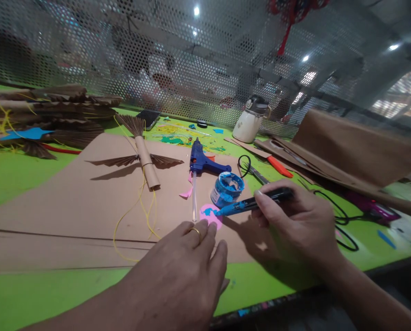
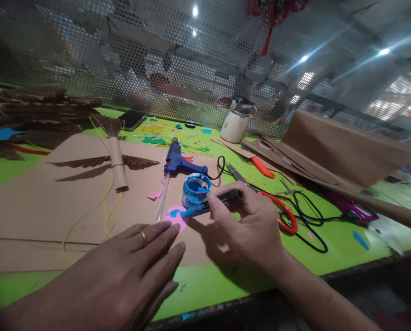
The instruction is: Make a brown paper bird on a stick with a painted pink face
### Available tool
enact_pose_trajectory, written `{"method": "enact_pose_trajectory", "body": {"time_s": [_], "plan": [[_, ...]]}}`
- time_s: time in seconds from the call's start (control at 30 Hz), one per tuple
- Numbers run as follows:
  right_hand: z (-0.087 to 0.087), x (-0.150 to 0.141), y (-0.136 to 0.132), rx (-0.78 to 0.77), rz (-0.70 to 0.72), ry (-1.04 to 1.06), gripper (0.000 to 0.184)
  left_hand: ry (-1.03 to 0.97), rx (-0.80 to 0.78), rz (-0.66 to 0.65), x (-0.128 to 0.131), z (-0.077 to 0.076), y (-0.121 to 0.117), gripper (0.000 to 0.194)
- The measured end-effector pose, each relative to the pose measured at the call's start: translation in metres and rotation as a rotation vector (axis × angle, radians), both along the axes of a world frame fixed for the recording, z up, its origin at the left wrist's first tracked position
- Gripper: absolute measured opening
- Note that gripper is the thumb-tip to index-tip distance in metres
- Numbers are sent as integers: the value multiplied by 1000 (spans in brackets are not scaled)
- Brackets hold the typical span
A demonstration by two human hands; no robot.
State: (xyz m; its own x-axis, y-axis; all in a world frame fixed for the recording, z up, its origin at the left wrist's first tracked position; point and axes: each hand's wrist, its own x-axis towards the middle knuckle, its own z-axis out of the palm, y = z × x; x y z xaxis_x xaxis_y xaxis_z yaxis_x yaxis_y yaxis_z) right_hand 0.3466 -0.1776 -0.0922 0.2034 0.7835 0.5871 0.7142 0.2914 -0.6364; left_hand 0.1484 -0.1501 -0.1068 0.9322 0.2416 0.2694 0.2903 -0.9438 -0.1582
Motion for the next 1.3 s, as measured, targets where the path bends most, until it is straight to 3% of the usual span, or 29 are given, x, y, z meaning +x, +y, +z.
{"method": "enact_pose_trajectory", "body": {"time_s": [0.87,1.3], "plan": [[1,0,0,-39,25,49,9,-99,-55,5,-1,-3,-2,27],[1,-2,0,-31,7,60,10,-21,-67,31,-2,3,-5,30]]}}
